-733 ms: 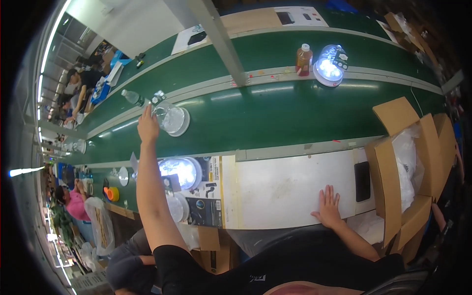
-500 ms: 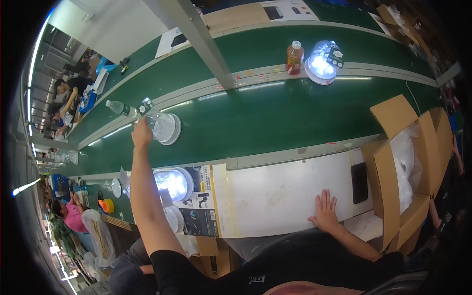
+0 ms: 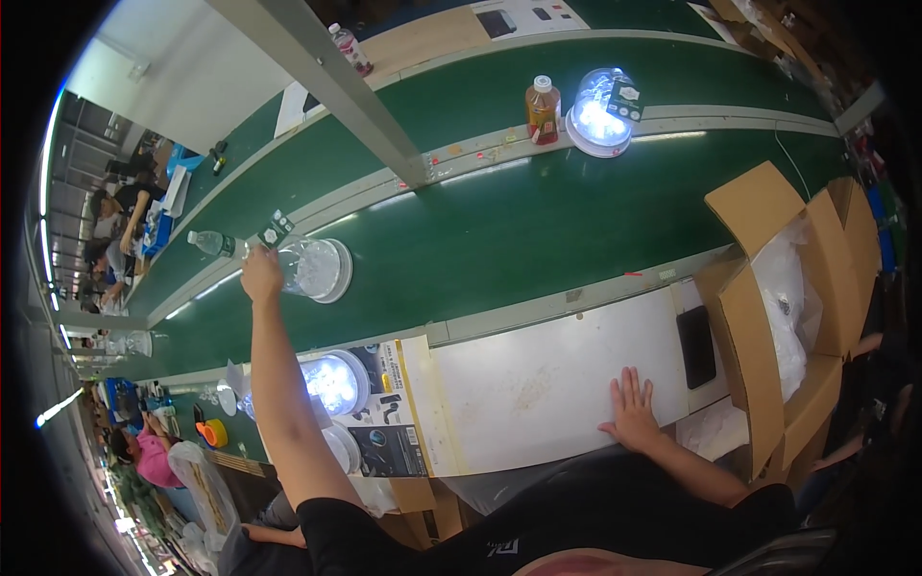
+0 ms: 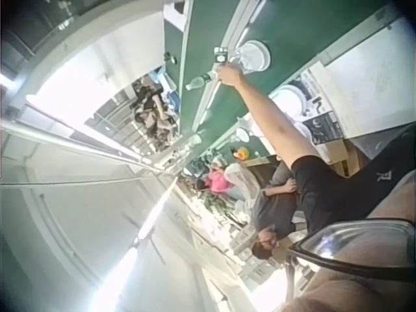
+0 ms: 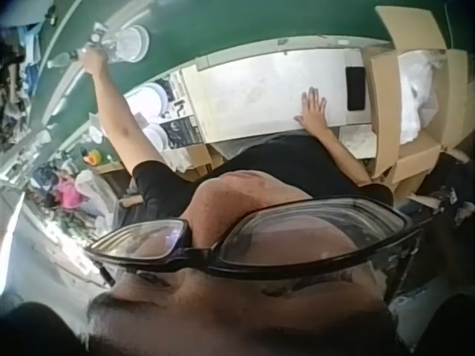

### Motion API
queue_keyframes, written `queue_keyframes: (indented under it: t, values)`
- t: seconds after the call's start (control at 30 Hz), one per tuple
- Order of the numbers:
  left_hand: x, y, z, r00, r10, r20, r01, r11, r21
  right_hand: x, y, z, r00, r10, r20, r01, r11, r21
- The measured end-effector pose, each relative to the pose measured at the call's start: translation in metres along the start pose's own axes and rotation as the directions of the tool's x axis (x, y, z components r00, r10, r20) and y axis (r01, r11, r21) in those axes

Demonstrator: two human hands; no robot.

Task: Packing LED light fixtures into cardboard boxes.

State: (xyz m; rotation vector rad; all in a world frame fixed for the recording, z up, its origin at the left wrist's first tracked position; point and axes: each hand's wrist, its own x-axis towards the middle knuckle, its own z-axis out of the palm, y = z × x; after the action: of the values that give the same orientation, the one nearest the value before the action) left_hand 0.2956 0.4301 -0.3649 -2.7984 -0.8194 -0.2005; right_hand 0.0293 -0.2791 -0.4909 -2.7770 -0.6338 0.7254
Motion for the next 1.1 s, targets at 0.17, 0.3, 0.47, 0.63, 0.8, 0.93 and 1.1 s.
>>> queue_keyframes:
  t: [0.17, 0.3, 0.47, 0.63, 0.8, 0.93, 1.1]
  values:
    - [-0.036, 0.016, -0.012, 0.966, 0.209, -0.149, -0.205, 0.978, 0.046, 0.001, -0.002, 0.000, 0.999, 0.011, 0.044, -0.011, 1.000, 0.015]
    - [-0.080, 0.054, -0.071, 0.903, 0.364, -0.226, -0.365, 0.930, 0.041, 0.002, -0.017, -0.017, 0.993, 0.097, 0.062, -0.094, 0.994, -0.047]
    - [-0.156, 0.079, -0.180, 0.843, 0.447, -0.298, -0.479, 0.877, -0.039, 0.031, -0.052, -0.067, 0.982, -0.151, -0.116, 0.182, 0.924, 0.337]
    - [-0.245, 0.102, -0.273, 0.834, 0.466, -0.294, -0.545, 0.777, -0.315, 0.060, -0.110, -0.073, 0.947, -0.320, 0.031, 0.011, 0.130, 0.991]
    - [-0.321, 0.112, -0.291, 0.885, 0.426, -0.188, -0.445, 0.656, -0.610, 0.022, -0.158, -0.083, 0.915, -0.396, -0.070, 0.027, -0.113, 0.993]
    - [-0.371, 0.120, -0.283, 0.899, 0.416, -0.140, -0.396, 0.631, -0.667, -0.007, -0.151, -0.067, 0.919, -0.383, -0.095, -0.001, -0.244, 0.970]
    - [-0.408, 0.114, -0.277, 0.971, 0.236, -0.032, -0.138, 0.452, -0.881, -0.028, -0.138, -0.057, 0.958, -0.249, -0.139, 0.106, -0.142, 0.984]
